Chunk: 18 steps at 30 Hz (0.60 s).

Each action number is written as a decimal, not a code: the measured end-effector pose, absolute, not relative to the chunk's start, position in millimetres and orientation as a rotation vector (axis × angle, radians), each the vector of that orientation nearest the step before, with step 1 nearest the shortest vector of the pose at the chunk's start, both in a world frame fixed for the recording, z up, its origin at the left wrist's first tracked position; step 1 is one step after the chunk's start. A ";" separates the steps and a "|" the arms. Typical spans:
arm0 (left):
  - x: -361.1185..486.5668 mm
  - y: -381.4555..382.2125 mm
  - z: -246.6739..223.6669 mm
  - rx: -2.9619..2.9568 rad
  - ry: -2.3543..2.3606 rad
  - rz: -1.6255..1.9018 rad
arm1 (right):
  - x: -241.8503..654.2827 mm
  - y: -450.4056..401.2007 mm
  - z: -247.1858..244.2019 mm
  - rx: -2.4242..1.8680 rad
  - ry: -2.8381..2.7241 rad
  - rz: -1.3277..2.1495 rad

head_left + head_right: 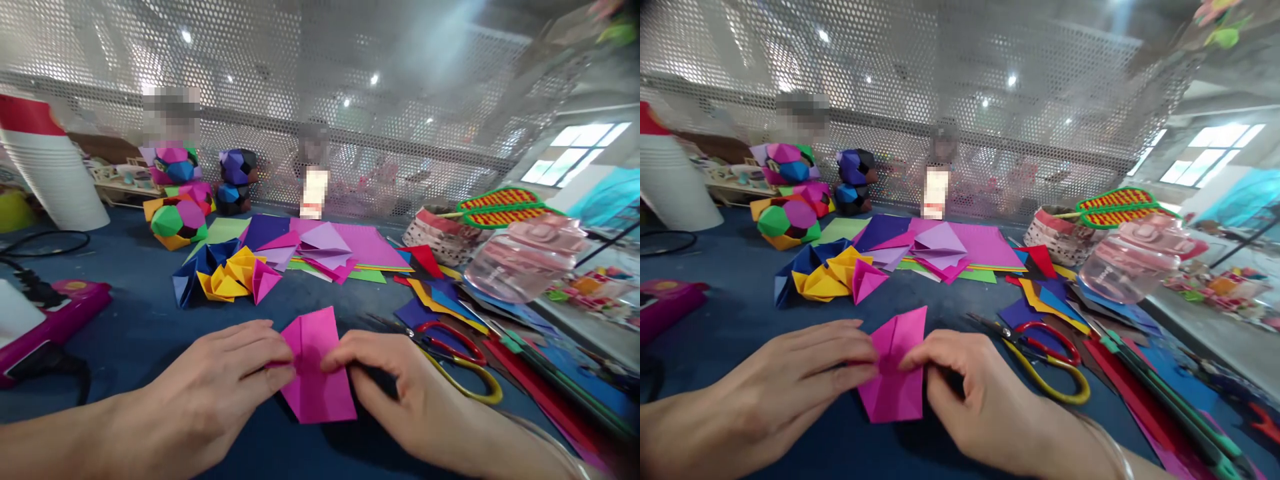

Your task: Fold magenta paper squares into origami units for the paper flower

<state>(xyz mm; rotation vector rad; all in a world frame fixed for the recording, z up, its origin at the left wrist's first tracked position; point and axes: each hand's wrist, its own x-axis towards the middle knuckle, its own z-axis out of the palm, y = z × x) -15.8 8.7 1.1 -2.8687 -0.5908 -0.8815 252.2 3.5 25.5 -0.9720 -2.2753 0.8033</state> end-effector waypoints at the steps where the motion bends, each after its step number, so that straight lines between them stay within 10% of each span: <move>1: -16.0 9.5 0.3 -2.865 -0.591 -0.885 | 252.5 1.8 24.6 -0.875 -2.367 0.684; 7: -12.4 10.1 -0.3 -2.907 -0.583 -0.901 | 254.3 -2.7 20.3 -0.669 -2.621 0.051; 18: -13.4 4.4 -0.7 -3.012 -0.515 -0.836 | 253.3 0.4 19.3 -0.459 -2.592 0.145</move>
